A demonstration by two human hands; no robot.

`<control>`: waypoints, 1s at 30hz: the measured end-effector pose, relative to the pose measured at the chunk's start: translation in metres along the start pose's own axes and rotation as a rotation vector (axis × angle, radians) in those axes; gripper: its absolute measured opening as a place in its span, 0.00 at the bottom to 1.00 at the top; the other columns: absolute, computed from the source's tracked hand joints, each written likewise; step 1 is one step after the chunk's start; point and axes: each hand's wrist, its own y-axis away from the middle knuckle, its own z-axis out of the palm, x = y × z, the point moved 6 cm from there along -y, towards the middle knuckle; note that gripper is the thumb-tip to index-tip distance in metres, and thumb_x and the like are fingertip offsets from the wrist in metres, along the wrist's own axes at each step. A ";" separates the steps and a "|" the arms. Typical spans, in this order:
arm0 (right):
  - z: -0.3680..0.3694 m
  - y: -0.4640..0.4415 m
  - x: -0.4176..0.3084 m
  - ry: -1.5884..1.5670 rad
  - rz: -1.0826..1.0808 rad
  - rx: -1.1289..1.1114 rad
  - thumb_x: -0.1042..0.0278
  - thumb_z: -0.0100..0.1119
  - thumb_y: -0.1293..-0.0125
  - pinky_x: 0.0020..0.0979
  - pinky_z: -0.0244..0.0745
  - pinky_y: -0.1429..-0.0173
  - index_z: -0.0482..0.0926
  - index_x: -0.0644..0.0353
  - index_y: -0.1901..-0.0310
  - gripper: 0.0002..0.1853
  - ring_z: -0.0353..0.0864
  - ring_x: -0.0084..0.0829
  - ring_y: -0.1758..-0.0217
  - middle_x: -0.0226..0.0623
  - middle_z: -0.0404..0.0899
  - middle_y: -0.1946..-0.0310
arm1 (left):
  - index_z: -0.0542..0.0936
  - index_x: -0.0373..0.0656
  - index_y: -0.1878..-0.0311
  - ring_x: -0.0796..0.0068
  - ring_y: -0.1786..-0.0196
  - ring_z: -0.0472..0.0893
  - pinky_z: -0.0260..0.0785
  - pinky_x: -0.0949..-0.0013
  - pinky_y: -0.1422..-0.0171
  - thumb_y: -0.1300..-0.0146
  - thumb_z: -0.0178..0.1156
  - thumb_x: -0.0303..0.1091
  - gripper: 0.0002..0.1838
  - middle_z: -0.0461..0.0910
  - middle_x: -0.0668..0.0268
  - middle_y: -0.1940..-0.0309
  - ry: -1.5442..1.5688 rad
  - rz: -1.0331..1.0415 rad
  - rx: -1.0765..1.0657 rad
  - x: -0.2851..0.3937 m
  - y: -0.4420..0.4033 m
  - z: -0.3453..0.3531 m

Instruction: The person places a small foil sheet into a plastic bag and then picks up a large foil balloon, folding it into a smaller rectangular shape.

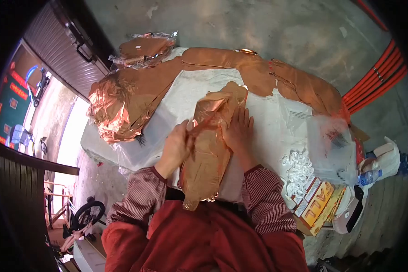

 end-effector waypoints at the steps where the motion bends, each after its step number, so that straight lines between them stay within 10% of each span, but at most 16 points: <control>1: 0.000 0.000 0.000 -0.005 0.014 0.003 0.42 0.44 0.31 0.51 0.45 0.25 0.52 0.70 0.30 0.41 0.50 0.49 0.24 0.52 0.49 0.27 | 0.75 0.35 0.49 0.53 0.63 0.81 0.72 0.56 0.58 0.44 0.67 0.36 0.22 0.79 0.48 0.63 0.123 0.010 0.119 -0.006 0.000 -0.008; 4: -0.001 0.000 -0.001 0.005 0.010 0.003 0.42 0.44 0.31 0.52 0.45 0.25 0.53 0.70 0.30 0.41 0.51 0.49 0.25 0.52 0.49 0.27 | 0.78 0.36 0.57 0.55 0.68 0.80 0.72 0.58 0.61 0.43 0.66 0.38 0.17 0.79 0.51 0.69 0.284 -0.290 0.009 -0.038 -0.002 -0.007; 16: 0.005 -0.001 0.002 -0.018 0.034 0.008 0.41 0.46 0.33 0.49 0.43 0.24 0.53 0.73 0.30 0.43 0.48 0.45 0.23 0.51 0.45 0.25 | 0.77 0.34 0.61 0.70 0.71 0.78 0.70 0.67 0.66 0.47 0.72 0.36 0.18 0.80 0.58 0.74 -0.104 -0.178 0.009 -0.062 -0.045 -0.011; 18: 0.006 -0.001 0.002 -0.004 0.039 0.010 0.40 0.45 0.32 0.49 0.43 0.24 0.52 0.71 0.30 0.43 0.48 0.45 0.23 0.51 0.48 0.26 | 0.76 0.34 0.57 0.53 0.63 0.81 0.72 0.60 0.60 0.48 0.71 0.36 0.20 0.81 0.49 0.65 0.117 -0.260 0.010 -0.071 -0.038 -0.011; 22: 0.008 -0.002 0.004 0.008 0.039 0.035 0.39 0.44 0.32 0.49 0.43 0.24 0.52 0.68 0.29 0.42 0.49 0.45 0.23 0.51 0.51 0.27 | 0.77 0.34 0.56 0.53 0.63 0.81 0.72 0.59 0.60 0.49 0.71 0.37 0.21 0.82 0.49 0.66 0.643 -0.194 -0.063 -0.079 -0.035 0.001; 24: 0.008 -0.003 0.004 0.018 0.039 0.035 0.38 0.43 0.32 0.49 0.43 0.24 0.52 0.68 0.29 0.42 0.49 0.45 0.23 0.50 0.51 0.27 | 0.76 0.31 0.56 0.67 0.69 0.79 0.71 0.65 0.62 0.47 0.71 0.34 0.20 0.80 0.56 0.72 0.039 -0.190 -0.066 -0.050 -0.028 -0.023; 30: 0.007 -0.004 0.004 0.041 0.050 0.000 0.38 0.43 0.32 0.47 0.44 0.24 0.54 0.68 0.30 0.42 0.50 0.44 0.23 0.49 0.51 0.27 | 0.75 0.33 0.59 0.71 0.69 0.78 0.70 0.67 0.64 0.46 0.71 0.35 0.19 0.79 0.58 0.73 0.058 -0.146 0.001 -0.070 -0.027 -0.022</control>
